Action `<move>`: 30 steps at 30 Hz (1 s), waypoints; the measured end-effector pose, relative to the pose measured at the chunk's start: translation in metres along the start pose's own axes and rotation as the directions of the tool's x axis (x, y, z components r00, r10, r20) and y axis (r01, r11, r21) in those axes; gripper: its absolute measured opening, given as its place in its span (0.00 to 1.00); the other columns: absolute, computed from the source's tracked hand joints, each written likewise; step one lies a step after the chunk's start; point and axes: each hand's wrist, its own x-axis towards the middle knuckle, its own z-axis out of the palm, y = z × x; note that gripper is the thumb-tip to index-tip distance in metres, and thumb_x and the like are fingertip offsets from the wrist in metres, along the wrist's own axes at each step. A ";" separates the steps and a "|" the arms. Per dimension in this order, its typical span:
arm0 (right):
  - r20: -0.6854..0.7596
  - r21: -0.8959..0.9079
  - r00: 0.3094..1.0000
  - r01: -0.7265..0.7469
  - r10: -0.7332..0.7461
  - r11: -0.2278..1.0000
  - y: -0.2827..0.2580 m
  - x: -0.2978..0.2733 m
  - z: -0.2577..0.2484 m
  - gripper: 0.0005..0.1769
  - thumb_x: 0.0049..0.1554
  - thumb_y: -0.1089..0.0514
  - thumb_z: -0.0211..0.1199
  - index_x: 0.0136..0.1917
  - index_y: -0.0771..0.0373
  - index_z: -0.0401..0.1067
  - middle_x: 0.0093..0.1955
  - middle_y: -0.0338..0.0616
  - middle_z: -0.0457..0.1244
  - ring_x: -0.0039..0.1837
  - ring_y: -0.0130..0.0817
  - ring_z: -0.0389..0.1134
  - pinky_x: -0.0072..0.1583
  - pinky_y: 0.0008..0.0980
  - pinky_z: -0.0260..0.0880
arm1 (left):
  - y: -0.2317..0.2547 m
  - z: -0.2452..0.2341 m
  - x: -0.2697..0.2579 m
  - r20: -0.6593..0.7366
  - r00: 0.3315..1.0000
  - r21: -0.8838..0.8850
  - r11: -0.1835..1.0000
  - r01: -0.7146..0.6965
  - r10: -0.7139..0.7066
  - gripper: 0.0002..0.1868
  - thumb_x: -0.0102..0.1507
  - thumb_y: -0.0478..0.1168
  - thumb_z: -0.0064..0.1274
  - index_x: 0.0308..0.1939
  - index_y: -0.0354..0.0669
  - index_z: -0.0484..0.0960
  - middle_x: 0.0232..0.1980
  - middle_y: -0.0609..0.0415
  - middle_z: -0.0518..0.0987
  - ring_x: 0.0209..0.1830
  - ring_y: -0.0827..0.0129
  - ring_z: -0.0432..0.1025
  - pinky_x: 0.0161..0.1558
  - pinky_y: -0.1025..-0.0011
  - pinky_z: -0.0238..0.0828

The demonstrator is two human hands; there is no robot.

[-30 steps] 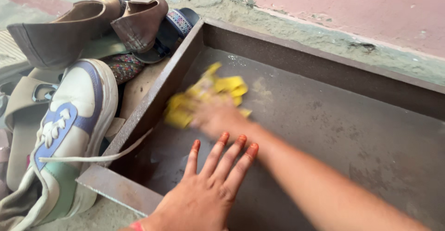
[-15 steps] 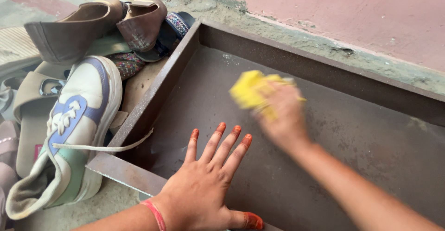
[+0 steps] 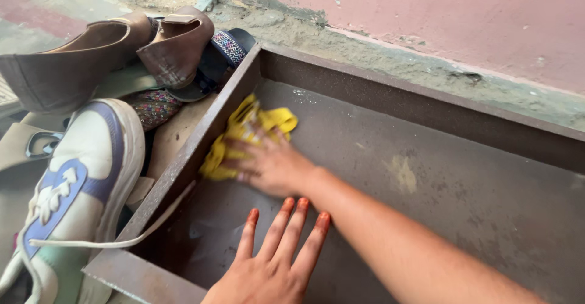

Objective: The person wipes the interior of a large, rectangular metal tray with a yellow cloth. The person uses their right hand to scrub the bottom and sides of the tray while their left hand rests on the tray's edge for stability. The task continues throughout the clip.

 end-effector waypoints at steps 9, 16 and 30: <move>0.189 0.024 0.870 -0.467 0.455 0.884 0.068 0.002 -0.034 0.30 0.63 0.32 0.40 0.78 0.22 0.50 0.86 0.22 0.32 0.85 0.53 0.26 0.73 0.79 0.23 | -0.003 0.017 -0.012 -0.049 0.998 0.049 0.998 0.033 -0.031 0.35 0.65 0.52 0.30 0.74 0.40 0.58 0.73 0.32 0.60 0.75 0.48 0.53 0.64 0.34 0.46; -0.033 -0.100 0.837 -0.546 0.546 0.832 0.071 -0.033 -0.036 0.30 0.63 0.33 0.43 0.77 0.29 0.56 0.83 0.30 0.44 0.83 0.50 0.40 0.75 0.66 0.39 | -0.004 0.008 -0.008 0.003 0.997 0.049 0.996 0.073 -0.073 0.35 0.63 0.49 0.33 0.73 0.38 0.56 0.74 0.32 0.57 0.76 0.44 0.49 0.65 0.31 0.42; -0.191 -0.422 0.689 -0.700 0.699 0.576 0.130 -0.297 -0.062 0.29 0.62 0.39 0.52 0.74 0.45 0.66 0.75 0.45 0.57 0.78 0.45 0.54 0.76 0.49 0.56 | -0.005 -0.073 0.006 0.387 0.922 -0.363 0.917 0.164 -0.012 0.74 0.52 0.87 0.47 0.73 0.20 0.46 0.78 0.18 0.41 0.82 0.32 0.30 0.71 0.31 0.22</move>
